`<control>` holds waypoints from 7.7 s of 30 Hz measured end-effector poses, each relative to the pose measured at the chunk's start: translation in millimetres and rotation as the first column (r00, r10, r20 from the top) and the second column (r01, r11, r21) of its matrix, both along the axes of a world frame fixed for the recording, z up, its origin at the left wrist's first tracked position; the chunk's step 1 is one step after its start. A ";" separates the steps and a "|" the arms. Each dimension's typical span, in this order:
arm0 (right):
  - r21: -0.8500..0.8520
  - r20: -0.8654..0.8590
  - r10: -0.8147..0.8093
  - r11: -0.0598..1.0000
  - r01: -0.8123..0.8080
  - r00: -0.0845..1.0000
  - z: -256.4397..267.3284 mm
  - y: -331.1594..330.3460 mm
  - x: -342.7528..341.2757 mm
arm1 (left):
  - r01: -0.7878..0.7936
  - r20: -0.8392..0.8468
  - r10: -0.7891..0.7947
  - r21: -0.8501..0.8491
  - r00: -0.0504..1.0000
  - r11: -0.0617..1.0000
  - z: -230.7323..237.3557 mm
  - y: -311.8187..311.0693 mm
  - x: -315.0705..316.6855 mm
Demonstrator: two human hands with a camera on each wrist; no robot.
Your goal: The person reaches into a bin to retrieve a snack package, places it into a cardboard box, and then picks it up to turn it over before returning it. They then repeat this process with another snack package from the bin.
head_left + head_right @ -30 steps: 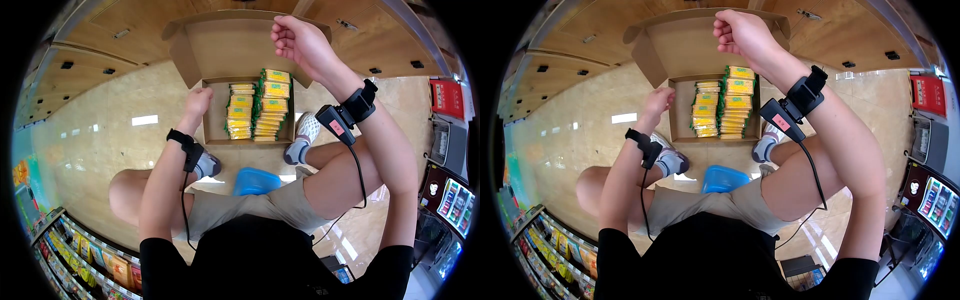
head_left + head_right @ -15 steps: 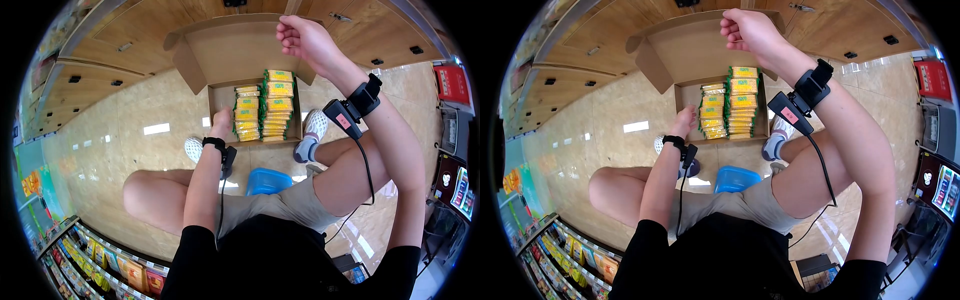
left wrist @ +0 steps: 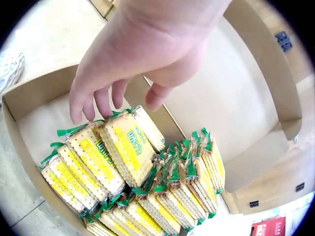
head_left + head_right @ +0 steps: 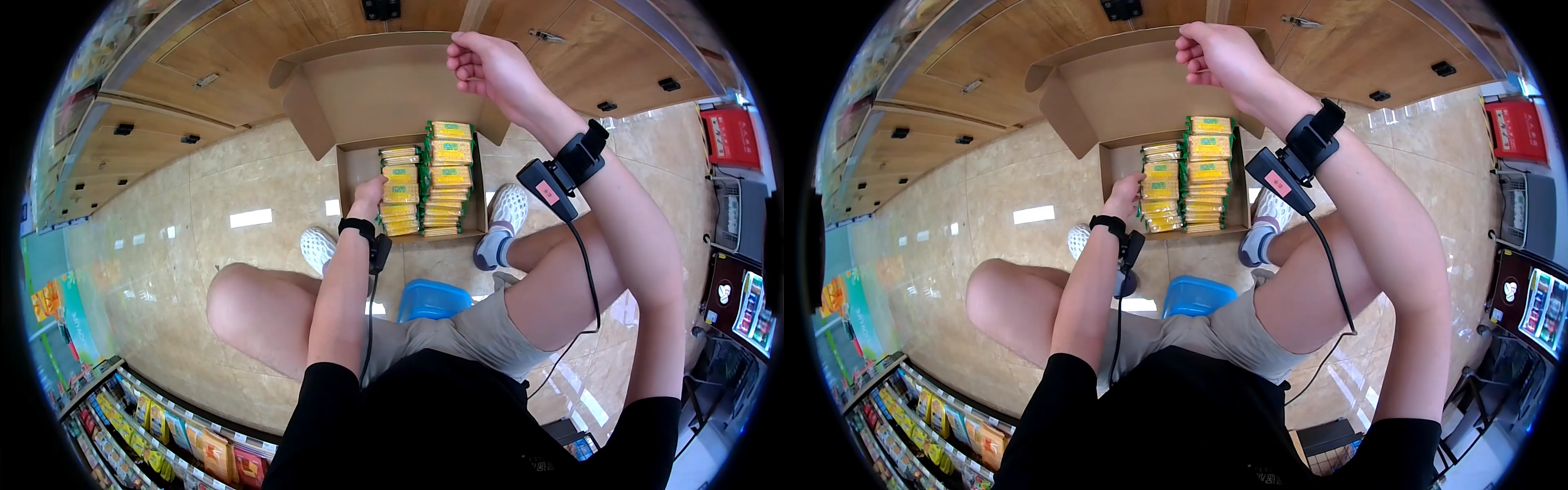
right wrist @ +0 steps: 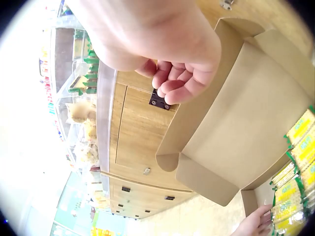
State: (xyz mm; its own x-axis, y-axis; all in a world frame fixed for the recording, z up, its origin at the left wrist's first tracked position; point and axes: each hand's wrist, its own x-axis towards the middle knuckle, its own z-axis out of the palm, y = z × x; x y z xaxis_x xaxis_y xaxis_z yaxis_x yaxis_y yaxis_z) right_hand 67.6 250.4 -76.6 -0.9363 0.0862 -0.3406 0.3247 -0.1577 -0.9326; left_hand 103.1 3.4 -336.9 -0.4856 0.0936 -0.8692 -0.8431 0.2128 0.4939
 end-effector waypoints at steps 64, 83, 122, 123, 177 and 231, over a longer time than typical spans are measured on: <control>0.215 0.091 0.590 0.775 -0.595 0.802 24.0 -55.0 11.7 | 0.150 -0.575 0.106 0.379 0.811 0.913 262.0 -15.7 -44.5; 0.184 0.008 0.396 0.902 -0.391 0.918 46.7 -46.6 15.1 | 0.123 -0.539 0.165 0.459 0.826 0.880 271.1 -11.3 -38.1; 0.084 -0.238 0.112 0.992 -0.095 0.965 81.2 -51.2 23.9 | 0.118 -0.592 0.280 0.544 0.756 0.831 289.2 -3.9 -46.7; 0.079 -0.246 0.104 0.993 -0.087 0.964 85.8 -52.0 22.9 | 0.116 -0.592 0.290 0.552 0.752 0.826 289.7 -4.7 -46.9; 0.569 -0.288 -0.060 0.792 0.221 0.956 287.5 -68.7 -142.4 | 0.084 -0.534 0.414 0.681 0.737 0.728 305.0 -7.1 -47.5; 0.889 0.068 0.264 0.422 -0.179 0.962 267.0 -77.6 -151.6 | 0.109 -0.571 0.348 0.617 0.743 0.779 287.1 3.5 -51.7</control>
State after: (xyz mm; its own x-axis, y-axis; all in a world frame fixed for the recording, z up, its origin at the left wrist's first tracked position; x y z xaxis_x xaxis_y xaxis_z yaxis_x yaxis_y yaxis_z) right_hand -84.0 172.8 190.4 -0.9863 0.0841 -0.1417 0.1483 0.8278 -0.5411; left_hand 51.3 6.8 -49.8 -0.9244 0.3568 -0.1351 -0.2772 -0.3849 0.8803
